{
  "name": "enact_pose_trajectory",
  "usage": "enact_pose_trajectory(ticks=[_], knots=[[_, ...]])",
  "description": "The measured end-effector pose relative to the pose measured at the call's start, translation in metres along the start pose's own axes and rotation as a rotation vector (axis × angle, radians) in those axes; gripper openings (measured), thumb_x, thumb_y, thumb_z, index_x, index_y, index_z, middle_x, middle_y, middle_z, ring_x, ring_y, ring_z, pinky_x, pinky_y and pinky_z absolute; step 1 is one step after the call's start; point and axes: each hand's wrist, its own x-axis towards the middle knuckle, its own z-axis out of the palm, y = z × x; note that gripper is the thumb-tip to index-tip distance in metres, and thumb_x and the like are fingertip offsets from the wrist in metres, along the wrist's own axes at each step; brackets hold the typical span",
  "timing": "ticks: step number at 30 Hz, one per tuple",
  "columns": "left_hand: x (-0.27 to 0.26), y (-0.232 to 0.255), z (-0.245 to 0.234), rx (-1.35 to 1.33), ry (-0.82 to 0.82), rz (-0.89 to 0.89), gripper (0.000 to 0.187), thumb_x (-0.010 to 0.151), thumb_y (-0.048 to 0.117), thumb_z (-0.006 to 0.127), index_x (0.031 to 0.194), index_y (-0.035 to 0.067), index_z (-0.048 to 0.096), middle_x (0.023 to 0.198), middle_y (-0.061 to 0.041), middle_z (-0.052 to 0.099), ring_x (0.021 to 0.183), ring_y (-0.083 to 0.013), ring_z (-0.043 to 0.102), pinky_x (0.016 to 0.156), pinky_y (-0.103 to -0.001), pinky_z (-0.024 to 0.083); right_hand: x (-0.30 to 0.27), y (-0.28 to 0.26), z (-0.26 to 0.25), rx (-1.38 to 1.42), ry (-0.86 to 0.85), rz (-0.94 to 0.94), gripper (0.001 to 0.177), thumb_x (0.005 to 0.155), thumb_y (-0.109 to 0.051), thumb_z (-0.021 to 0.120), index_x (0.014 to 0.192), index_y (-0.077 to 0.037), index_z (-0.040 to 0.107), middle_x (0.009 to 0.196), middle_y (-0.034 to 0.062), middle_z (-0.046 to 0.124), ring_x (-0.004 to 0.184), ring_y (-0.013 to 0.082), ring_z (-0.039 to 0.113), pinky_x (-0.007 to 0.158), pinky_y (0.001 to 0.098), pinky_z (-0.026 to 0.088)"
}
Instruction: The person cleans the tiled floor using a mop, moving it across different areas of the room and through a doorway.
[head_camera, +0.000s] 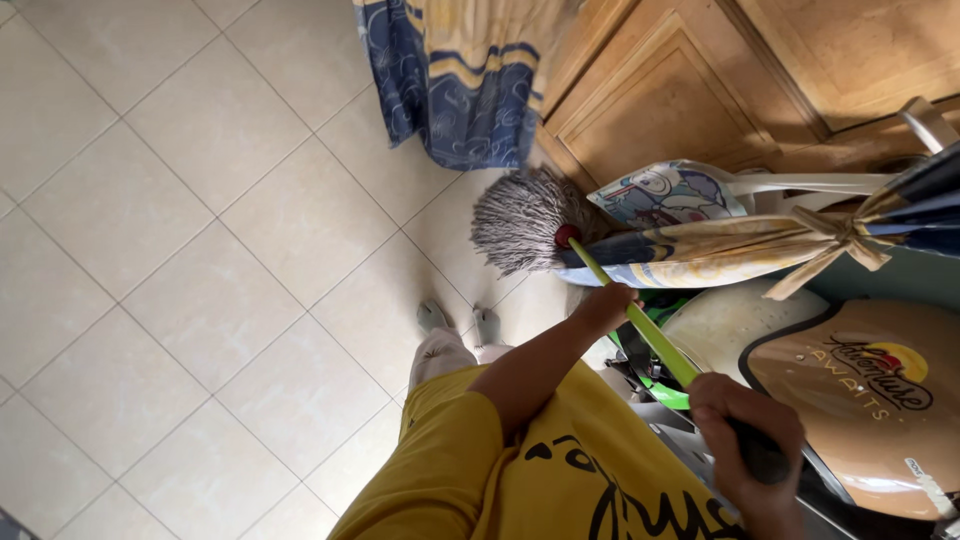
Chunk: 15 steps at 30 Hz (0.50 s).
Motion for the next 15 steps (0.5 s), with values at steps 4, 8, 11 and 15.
enact_pose_trajectory(ticks=[4, 8, 11, 15], knots=[[-0.020, 0.021, -0.010, 0.036, 0.072, 0.116, 0.020, 0.086, 0.028, 0.071, 0.088, 0.008, 0.071, 0.086, -0.013, 0.072, 0.083, -0.0349, 0.071, 0.075, -0.049, 0.056, -0.011, 0.014, -0.026, 0.126, 0.010, -0.147, 0.011, 0.078, 0.001, 0.057, 0.082, 0.010, 0.051, 0.077, 0.0135, 0.061, 0.071, 0.0222, 0.058, 0.079, 0.0415, 0.049], [-0.051, 0.030, -0.034, 0.132, 0.126, 0.063, 0.020, 0.082, 0.025, 0.073, 0.095, 0.010, 0.071, 0.092, -0.009, 0.072, 0.090, -0.0309, 0.072, 0.075, -0.046, 0.058, -0.008, 0.042, -0.064, 0.341, -0.151, -0.197, 0.015, 0.078, -0.009, 0.063, 0.071, 0.000, 0.052, 0.063, 0.0095, 0.057, 0.064, 0.0201, 0.049, 0.069, 0.0421, 0.043], [-0.083, 0.020, -0.046, 0.192, 0.200, -0.021, 0.024, 0.079, 0.024, 0.075, 0.099, 0.010, 0.073, 0.094, -0.009, 0.072, 0.092, -0.0291, 0.071, 0.078, -0.044, 0.058, 0.008, 0.052, -0.078, 0.404, -0.322, -0.146, 0.021, 0.080, -0.013, 0.063, 0.068, -0.004, 0.049, 0.059, 0.0078, 0.050, 0.059, 0.0188, 0.043, 0.069, 0.0430, 0.038], [-0.149, -0.014, -0.063, 0.207, 0.239, -0.329, 0.018, 0.094, 0.027, 0.072, 0.097, 0.009, 0.073, 0.096, -0.008, 0.072, 0.093, -0.0266, 0.072, 0.083, -0.043, 0.059, 0.028, 0.042, -0.026, 0.579, -0.461, -0.196, 0.017, 0.082, -0.012, 0.061, 0.071, -0.002, 0.052, 0.062, 0.0092, 0.050, 0.064, 0.0217, 0.044, 0.070, 0.0428, 0.043]])
